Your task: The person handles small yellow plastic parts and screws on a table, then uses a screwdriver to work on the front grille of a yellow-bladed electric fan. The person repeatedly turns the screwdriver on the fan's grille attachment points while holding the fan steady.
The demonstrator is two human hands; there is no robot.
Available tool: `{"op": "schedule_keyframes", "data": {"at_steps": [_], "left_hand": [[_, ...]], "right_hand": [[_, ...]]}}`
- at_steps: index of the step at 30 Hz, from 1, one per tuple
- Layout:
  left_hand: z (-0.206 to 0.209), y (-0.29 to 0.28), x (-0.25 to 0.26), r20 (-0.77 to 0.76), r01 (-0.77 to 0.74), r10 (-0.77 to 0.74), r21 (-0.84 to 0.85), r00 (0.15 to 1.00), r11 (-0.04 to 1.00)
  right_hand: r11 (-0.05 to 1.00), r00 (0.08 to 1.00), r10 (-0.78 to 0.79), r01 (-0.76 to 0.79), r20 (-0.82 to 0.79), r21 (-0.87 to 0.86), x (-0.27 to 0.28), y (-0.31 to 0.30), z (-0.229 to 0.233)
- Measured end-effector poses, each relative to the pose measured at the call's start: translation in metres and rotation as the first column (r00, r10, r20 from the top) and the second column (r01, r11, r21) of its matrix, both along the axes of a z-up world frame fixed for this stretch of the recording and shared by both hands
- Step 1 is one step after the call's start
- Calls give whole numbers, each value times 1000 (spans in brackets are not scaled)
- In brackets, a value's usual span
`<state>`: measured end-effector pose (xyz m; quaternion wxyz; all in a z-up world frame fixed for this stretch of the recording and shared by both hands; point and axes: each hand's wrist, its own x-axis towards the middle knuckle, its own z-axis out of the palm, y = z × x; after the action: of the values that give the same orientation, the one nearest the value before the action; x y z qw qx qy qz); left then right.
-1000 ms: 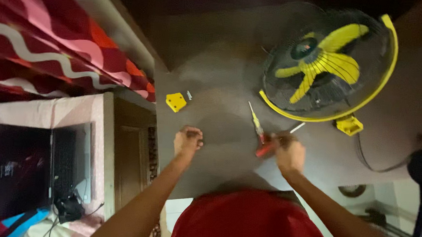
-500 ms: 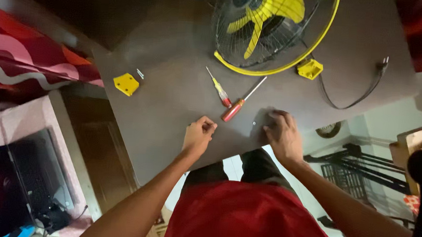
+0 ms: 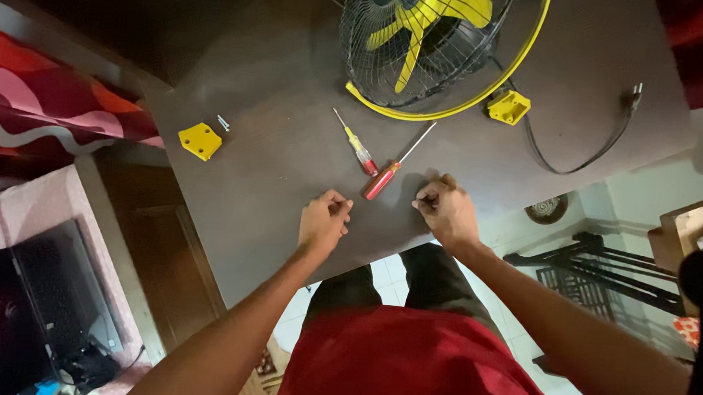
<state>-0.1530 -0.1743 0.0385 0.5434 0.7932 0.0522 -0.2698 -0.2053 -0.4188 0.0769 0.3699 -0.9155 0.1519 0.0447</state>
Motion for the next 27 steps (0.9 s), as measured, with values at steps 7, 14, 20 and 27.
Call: {"op": "schedule_keyframes", "data": {"at_steps": [7,14,20,27], "left_hand": [[6,-7,0,-33,-101,99,-63,995,993],[48,-9,6,-244,-168,89,-322,966,932],[58,9,30,-313,-451,325,-615,893,647],[49,52,59,-306,-545,469,-634,828,549]], "right_hand": [[994,994,108,-108,-34,18,9,-6,-1],[754,994,-1,72,-109,653,46,38,-1],[469,959,35,233,-281,852,89,87,20],[572,943,178,133,-281,809,130,134,47]]}}
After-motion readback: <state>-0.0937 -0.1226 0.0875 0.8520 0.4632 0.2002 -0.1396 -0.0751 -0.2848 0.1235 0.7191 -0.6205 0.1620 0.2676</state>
